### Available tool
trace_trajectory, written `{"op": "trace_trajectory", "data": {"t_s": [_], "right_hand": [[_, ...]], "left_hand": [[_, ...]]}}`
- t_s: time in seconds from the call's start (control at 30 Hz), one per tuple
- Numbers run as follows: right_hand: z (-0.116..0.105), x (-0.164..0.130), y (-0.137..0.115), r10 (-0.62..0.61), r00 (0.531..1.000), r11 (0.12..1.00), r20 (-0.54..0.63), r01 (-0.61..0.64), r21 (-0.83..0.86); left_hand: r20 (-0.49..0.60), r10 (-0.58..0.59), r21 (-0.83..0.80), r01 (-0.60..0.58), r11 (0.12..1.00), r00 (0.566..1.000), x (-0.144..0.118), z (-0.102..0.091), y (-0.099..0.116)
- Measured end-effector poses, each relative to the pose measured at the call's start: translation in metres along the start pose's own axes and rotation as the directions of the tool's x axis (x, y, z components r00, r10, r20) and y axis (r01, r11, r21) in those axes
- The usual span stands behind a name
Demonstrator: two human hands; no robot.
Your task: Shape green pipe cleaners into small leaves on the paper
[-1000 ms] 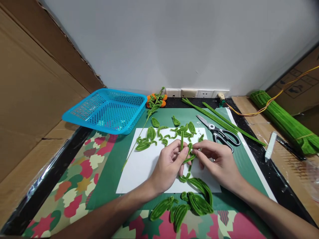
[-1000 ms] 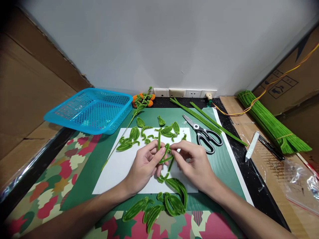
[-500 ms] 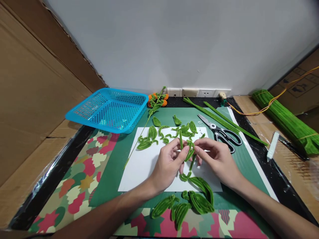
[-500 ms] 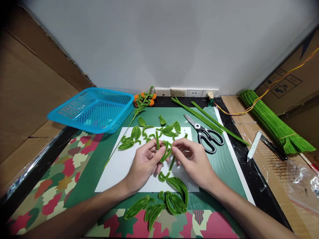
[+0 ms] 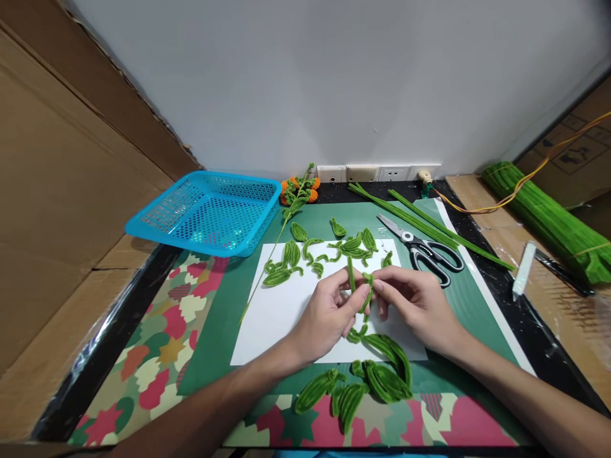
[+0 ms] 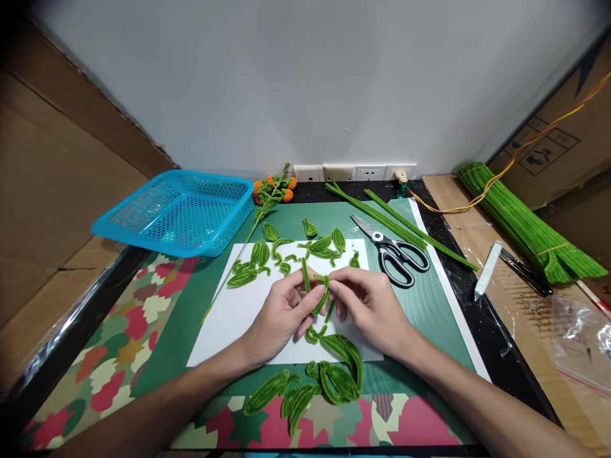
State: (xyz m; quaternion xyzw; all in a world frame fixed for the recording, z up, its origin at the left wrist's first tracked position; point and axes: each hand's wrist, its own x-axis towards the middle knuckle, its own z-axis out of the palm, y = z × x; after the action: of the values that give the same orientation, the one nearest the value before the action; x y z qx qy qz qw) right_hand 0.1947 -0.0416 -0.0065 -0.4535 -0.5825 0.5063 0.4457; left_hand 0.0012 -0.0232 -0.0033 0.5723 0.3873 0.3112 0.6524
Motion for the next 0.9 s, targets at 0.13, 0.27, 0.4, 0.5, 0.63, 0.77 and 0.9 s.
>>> {"op": "trace_trajectory", "data": {"t_s": [0.13, 0.27, 0.4, 0.5, 0.63, 0.77, 0.9], "right_hand": [[0.000, 0.002, -0.002, -0.014, 0.999, 0.998, -0.029, 0.015, 0.059], [-0.002, 0.004, -0.003, -0.092, 0.992, 0.996, -0.084, 0.093, 0.007], [-0.006, 0.003, -0.005, -0.259, 0.965, 0.947, -0.043, 0.244, -0.210], [-0.006, 0.004, -0.005, -0.260, 0.963, 0.946, -0.068, 0.240, -0.218], [-0.003, 0.007, -0.004, -0.168, 0.973, 0.986, -0.159, 0.164, -0.041], [-0.002, 0.012, -0.005, -0.048, 0.984, 0.981, -0.172, 0.079, 0.175], [-0.006, 0.017, -0.006, 0.086, 0.993, 0.936, -0.082, -0.052, 0.348]], "left_hand": [[-0.027, 0.006, 0.008, -0.006, 1.000, 1.000, 0.001, 0.002, 0.001], [-0.008, 0.021, 0.060, -0.020, 0.998, 1.000, 0.001, 0.002, 0.002], [-0.017, 0.010, 0.112, -0.008, 0.994, 1.000, 0.000, 0.001, 0.001], [-0.014, -0.005, 0.127, 0.007, 0.992, 1.000, 0.000, 0.000, 0.001], [-0.005, -0.019, 0.103, 0.019, 0.995, 1.000, 0.002, 0.000, 0.002], [-0.012, -0.001, 0.072, 0.002, 0.997, 1.000, 0.004, 0.000, 0.002], [-0.022, 0.004, 0.048, -0.003, 0.999, 1.000, 0.005, 0.001, 0.001]]}}
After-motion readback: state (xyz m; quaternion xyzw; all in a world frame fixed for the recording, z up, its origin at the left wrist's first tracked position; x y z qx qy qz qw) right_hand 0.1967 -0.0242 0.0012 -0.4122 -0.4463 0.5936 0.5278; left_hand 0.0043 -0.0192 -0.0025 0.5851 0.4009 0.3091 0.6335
